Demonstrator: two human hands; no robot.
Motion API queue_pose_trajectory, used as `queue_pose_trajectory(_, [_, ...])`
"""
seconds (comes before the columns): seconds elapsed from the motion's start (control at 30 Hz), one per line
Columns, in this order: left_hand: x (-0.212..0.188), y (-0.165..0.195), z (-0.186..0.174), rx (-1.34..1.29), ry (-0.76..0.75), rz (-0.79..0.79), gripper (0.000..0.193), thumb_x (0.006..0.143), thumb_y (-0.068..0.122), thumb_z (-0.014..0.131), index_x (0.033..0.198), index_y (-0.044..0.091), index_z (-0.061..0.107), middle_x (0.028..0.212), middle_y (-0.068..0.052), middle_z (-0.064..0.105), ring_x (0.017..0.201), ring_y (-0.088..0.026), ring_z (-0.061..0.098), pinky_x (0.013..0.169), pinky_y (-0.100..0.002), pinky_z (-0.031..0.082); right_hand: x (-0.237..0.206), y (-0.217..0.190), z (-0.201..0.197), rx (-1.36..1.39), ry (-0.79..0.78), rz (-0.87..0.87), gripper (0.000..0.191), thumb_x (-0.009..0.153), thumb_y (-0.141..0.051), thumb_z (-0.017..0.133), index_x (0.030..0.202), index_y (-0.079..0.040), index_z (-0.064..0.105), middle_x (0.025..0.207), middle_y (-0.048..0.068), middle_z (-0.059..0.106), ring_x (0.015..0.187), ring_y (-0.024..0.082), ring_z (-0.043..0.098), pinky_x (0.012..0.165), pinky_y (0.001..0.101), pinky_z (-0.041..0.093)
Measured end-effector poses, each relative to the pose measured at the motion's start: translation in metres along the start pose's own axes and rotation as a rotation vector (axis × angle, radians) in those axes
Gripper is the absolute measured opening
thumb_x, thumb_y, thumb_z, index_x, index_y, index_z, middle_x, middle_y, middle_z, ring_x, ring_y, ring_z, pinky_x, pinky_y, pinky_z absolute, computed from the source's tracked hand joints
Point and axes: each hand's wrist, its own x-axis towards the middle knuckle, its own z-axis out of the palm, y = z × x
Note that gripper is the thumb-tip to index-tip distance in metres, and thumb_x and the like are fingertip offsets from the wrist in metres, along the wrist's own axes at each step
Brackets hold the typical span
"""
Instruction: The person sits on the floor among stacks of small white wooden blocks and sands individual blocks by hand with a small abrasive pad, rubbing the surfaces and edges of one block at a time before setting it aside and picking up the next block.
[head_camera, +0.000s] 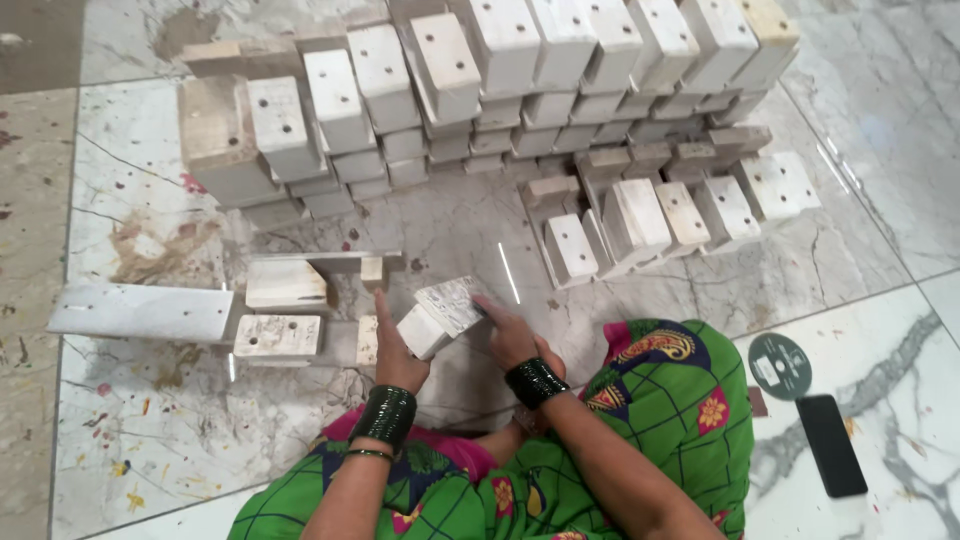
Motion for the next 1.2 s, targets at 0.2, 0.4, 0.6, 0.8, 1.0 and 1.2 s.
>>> queue_pose_trajectory(0.2, [0.001, -0.008, -0.012, -0.128, -0.168, -0.031, 0.151, 0.048, 0.003, 0.096, 0.156, 0.006, -0.009, 0.152, -0.028, 0.029, 0.134, -0.039, 0.044, 0.105, -0.044, 0.044, 0.020, 0.000, -0.005, 0.032, -0.123, 0.069, 0.064, 0.081, 0.011, 0.035, 0.131, -0.010, 0.068, 0.131, 0.018, 0.069, 0.128, 0.029, 0.066, 0.111, 0.0350, 0.050])
queue_pose_trajectory(0.4, [0.005, -0.021, -0.008, 0.023, -0.116, 0.041, 0.099, 0.060, 0.009, 0.095, 0.142, 0.005, 0.041, 0.135, -0.019, 0.056, 0.126, -0.035, 0.061, 0.106, -0.042, 0.050, 0.023, -0.012, 0.010, 0.074, -0.193, 0.022, 0.055, 0.091, 0.007, 0.039, 0.135, -0.011, 0.066, 0.132, 0.018, 0.070, 0.126, 0.028, 0.067, 0.111, 0.0340, 0.049])
queue_pose_trajectory(0.6, [-0.014, -0.005, -0.004, 0.237, -0.075, 0.181, 0.080, 0.063, -0.005, 0.074, 0.137, 0.016, 0.054, 0.145, -0.012, 0.051, 0.128, -0.037, 0.059, 0.097, -0.041, 0.054, 0.012, -0.022, -0.011, 0.442, -0.143, 0.144, 0.059, 0.097, 0.006, 0.032, 0.149, -0.013, 0.054, 0.141, 0.014, 0.062, 0.131, 0.025, 0.061, 0.108, 0.0361, 0.051])
queue_pose_trajectory(0.8, [-0.009, 0.005, 0.023, 0.750, -0.215, 0.638, 0.068, 0.080, 0.001, 0.060, 0.143, 0.025, 0.049, 0.156, -0.013, 0.041, 0.140, -0.039, 0.045, 0.101, -0.046, 0.049, -0.013, 0.012, -0.055, 0.733, -0.037, 0.585, 0.054, 0.103, 0.000, 0.034, 0.154, -0.018, 0.045, 0.138, 0.009, 0.062, 0.124, 0.018, 0.063, 0.095, 0.0350, 0.059])
queue_pose_trajectory(1.0, [-0.020, -0.004, 0.055, 0.932, -0.328, 0.852, 0.078, 0.087, 0.014, 0.055, 0.153, 0.044, 0.029, 0.160, -0.008, 0.031, 0.141, -0.035, 0.043, 0.110, -0.052, 0.039, -0.012, 0.021, -0.051, 0.671, -0.027, 0.432, 0.054, 0.105, 0.000, 0.036, 0.155, -0.018, 0.045, 0.138, 0.009, 0.061, 0.123, 0.018, 0.063, 0.093, 0.0322, 0.058])
queue_pose_trajectory(1.2, [-0.010, -0.003, 0.043, 0.893, -0.305, 0.452, 0.078, 0.089, 0.005, 0.054, 0.158, 0.033, 0.030, 0.161, -0.015, 0.032, 0.138, -0.035, 0.046, 0.105, -0.047, 0.043, -0.013, 0.016, -0.055, 0.350, -0.012, 0.354, 0.057, 0.100, 0.003, 0.032, 0.148, -0.018, 0.055, 0.144, 0.012, 0.061, 0.122, 0.021, 0.067, 0.092, 0.0321, 0.060])
